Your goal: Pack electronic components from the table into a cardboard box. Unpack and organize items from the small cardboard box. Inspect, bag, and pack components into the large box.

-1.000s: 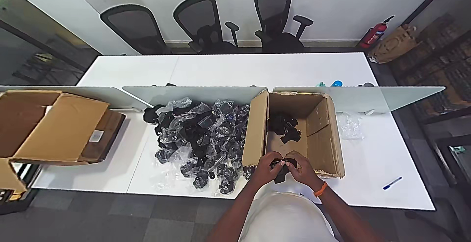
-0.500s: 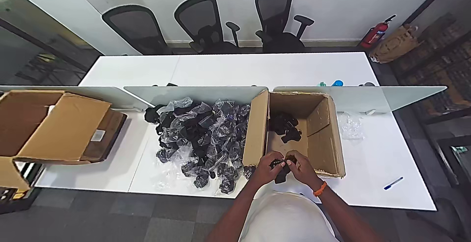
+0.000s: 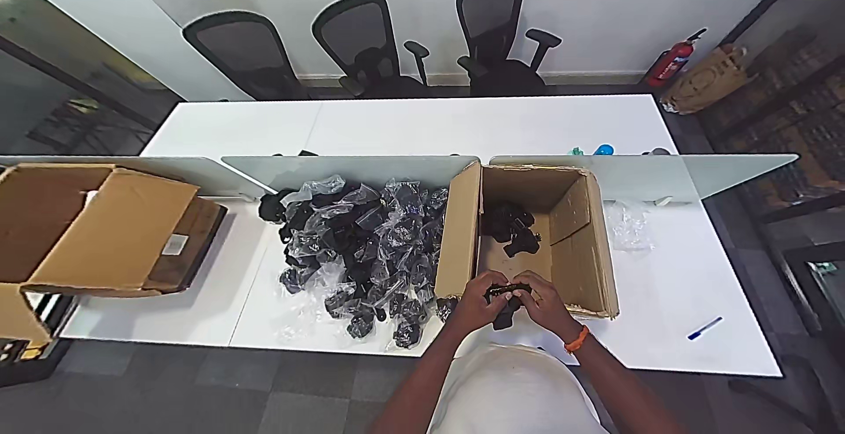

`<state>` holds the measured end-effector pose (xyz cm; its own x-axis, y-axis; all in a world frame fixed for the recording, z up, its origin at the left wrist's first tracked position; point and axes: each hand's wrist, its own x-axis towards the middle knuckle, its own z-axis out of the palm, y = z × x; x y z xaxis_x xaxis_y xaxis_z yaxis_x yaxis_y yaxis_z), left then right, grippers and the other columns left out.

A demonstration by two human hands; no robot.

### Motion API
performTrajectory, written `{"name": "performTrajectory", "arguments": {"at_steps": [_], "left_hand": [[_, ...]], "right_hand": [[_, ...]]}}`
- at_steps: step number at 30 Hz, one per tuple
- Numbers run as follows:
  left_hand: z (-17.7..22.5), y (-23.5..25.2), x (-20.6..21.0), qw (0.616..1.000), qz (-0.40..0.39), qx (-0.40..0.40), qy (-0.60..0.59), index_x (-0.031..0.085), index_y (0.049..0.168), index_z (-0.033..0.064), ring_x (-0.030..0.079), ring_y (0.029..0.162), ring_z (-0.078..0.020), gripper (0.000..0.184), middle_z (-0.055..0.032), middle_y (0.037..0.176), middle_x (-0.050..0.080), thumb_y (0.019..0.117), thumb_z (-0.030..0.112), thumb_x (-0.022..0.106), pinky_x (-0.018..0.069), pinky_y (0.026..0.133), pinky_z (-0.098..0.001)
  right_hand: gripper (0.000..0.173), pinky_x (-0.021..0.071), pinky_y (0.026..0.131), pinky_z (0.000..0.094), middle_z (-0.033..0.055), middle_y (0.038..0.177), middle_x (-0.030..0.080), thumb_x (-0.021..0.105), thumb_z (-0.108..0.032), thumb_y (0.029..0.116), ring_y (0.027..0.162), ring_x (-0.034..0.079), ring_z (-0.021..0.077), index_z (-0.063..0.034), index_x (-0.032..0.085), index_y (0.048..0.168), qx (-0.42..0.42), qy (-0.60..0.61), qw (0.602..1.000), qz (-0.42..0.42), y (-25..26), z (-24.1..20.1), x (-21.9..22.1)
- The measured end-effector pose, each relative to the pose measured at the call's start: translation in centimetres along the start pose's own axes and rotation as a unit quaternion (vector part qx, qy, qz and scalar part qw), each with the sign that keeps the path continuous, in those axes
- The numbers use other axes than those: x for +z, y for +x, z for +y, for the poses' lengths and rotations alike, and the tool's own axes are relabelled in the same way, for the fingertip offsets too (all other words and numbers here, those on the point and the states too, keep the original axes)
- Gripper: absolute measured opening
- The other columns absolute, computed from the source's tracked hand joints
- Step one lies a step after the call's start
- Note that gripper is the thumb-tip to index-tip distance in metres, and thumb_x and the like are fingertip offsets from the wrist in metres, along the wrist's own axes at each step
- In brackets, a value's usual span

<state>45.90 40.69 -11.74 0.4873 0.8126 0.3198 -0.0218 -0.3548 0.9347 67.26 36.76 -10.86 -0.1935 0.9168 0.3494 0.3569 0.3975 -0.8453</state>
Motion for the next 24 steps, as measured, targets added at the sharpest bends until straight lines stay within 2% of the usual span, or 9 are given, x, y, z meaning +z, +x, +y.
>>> {"name": "performTrajectory", "arguments": {"at_steps": [4,8,11,14,16,19,20,23,24], "left_hand": [[0.0,-0.1,0.2,1.0,0.011,-0.001,0.015,0.07,0.103,-0.0024,0.068,0.107,-0.0181,0.018,-0.0137,0.113,0.07,0.093,0.012,0.073,0.0581,0.095,-0.0351],[0.2,-0.2,0.4,0.998,0.011,-0.013,0.057,0.071,0.104,-0.0012,0.068,0.107,-0.0178,0.017,-0.0132,0.113,0.071,0.0955,0.013,0.071,0.0571,0.097,-0.0346],[0.3,-0.3,0.6,0.995,-0.009,-0.009,0.096,0.071,0.105,-0.0012,0.067,0.11,-0.0191,0.018,-0.0142,0.114,0.07,0.0977,0.014,0.068,0.0558,0.099,-0.0349],[0.3,-0.5,0.8,0.994,-0.003,-0.005,0.113,0.07,0.108,-0.0014,0.068,0.108,-0.0187,0.02,-0.0144,0.113,0.07,0.0983,0.015,0.067,0.0563,0.099,-0.0344],[0.3,-0.5,0.9,0.993,0.01,-0.006,0.12,0.068,0.112,-0.0011,0.069,0.104,-0.0178,0.022,-0.0143,0.11,0.071,0.0974,0.015,0.068,0.0576,0.096,-0.0337],[-0.1,-0.3,0.7,0.995,0.011,0.01,0.097,0.069,0.108,-0.0014,0.069,0.104,-0.0183,0.018,-0.0135,0.109,0.071,0.0977,0.014,0.068,0.0575,0.097,-0.0348],[-0.2,-0.3,0.6,0.996,0.012,0.012,0.083,0.069,0.107,-0.0012,0.069,0.104,-0.018,0.017,-0.013,0.109,0.071,0.0978,0.013,0.068,0.0578,0.097,-0.0352],[-0.3,-0.2,0.5,0.999,0.027,0.003,0.041,0.071,0.106,-0.0021,0.07,0.103,-0.0168,0.016,-0.0127,0.11,0.072,0.0961,0.011,0.07,0.0587,0.095,-0.0353],[-0.2,-0.1,0.4,0.999,0.033,-0.003,0.024,0.071,0.106,-0.0025,0.07,0.103,-0.0166,0.016,-0.0128,0.109,0.072,0.0954,0.009,0.07,0.0588,0.095,-0.0349]], "right_hand": [[0.025,0.0557,0.092,0.0262,0.0048,0.103,0.068,0.054,-0.026,0.1054,0.099,0.066,0.0091,-0.007,0.07,0.109,0.035,-0.06,0.998,-0.009,0.1,-0.1,0.3],[0.032,0.052,0.099,0.0362,0.0043,0.106,0.068,0.044,-0.032,0.1069,0.107,0.064,0.0155,-0.0107,0.068,0.107,0.06,-0.161,0.985,-0.031,0.5,0.0,0.7],[0.037,0.0514,0.091,0.0401,0.0045,0.096,0.067,0.037,-0.032,0.1061,0.098,0.065,0.0191,-0.0109,0.066,0.098,0.063,-0.216,0.973,-0.045,0.7,-0.2,0.9],[0.041,0.0511,0.087,0.0413,0.0059,0.091,0.067,0.032,-0.03,0.1064,0.093,0.066,0.0206,-0.0098,0.065,0.094,0.068,-0.229,0.969,-0.063,0.9,-0.2,0.9],[0.04,0.0517,0.087,0.0411,0.0071,0.09,0.067,0.032,-0.028,0.1062,0.092,0.066,0.0212,-0.0085,0.065,0.093,0.087,-0.209,0.971,-0.081,1.2,-0.2,0.7],[0.04,0.0525,0.086,0.037,0.0062,0.088,0.065,0.035,-0.031,0.1086,0.09,0.064,0.0176,-0.0084,0.065,0.095,0.101,-0.141,0.981,-0.081,1.1,0.1,0.3],[0.039,0.0527,0.085,0.0353,0.0051,0.089,0.064,0.037,-0.034,0.108,0.089,0.064,0.0153,-0.009,0.065,0.098,0.097,-0.113,0.986,-0.077,1.0,0.3,0.2],[0.038,0.0547,0.091,0.0319,0.0065,0.106,0.069,0.051,-0.04,0.1029,0.1,0.065,0.0111,-0.0071,0.065,0.118,0.076,-0.059,0.992,-0.083,0.7,0.0,-0.2],[0.037,0.0553,0.092,0.0301,0.0065,0.108,0.069,0.054,-0.038,0.1022,0.101,0.065,0.0098,-0.0066,0.064,0.119,0.067,-0.048,0.993,-0.084,0.7,-0.1,-0.2]]}}
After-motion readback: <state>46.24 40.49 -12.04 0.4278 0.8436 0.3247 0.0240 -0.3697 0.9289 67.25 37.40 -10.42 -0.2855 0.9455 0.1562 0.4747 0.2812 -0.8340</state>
